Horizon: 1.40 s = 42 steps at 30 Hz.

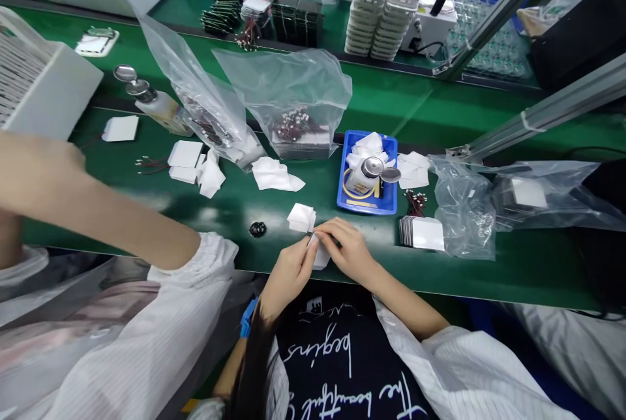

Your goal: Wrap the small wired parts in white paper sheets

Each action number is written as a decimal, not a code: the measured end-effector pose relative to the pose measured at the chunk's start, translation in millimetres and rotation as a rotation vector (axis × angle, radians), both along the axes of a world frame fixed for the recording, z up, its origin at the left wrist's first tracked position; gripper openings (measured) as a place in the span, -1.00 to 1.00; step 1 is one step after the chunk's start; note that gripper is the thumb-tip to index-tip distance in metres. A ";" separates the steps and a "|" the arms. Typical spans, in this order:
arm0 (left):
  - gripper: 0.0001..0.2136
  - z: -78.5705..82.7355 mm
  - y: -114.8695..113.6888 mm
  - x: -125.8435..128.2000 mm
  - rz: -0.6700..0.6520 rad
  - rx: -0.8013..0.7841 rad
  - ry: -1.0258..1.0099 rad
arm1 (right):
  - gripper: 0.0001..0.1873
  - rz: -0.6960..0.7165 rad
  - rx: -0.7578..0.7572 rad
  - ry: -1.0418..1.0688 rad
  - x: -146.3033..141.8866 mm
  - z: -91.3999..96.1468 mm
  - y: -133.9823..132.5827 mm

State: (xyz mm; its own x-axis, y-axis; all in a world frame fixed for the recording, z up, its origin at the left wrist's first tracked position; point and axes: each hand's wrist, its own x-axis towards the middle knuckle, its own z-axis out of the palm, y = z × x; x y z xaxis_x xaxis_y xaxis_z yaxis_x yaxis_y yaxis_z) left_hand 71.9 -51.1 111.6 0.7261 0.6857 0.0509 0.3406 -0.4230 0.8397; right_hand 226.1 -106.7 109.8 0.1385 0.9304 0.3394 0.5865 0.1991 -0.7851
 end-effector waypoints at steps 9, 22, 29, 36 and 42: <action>-0.72 -4.2 -4.6 2.4 0.061 0.218 0.028 | -0.84 -0.093 0.091 -0.079 -11.2 -2.4 1.1; -0.70 -4.4 -3.6 0.8 0.089 0.105 -0.006 | -0.82 -0.107 0.074 -0.008 -12.5 -4.7 1.9; -0.71 -15.9 -8.4 4.6 0.127 0.322 -0.015 | -0.83 -0.141 0.104 -0.103 -17.3 -8.4 3.7; -0.77 -14.9 -9.3 2.3 0.157 0.258 -0.071 | -0.88 -0.184 0.137 0.130 -25.2 -1.1 1.7; -0.80 -23.7 -9.4 0.1 0.159 0.351 -0.126 | -0.94 -0.198 0.165 0.201 -29.3 4.7 2.7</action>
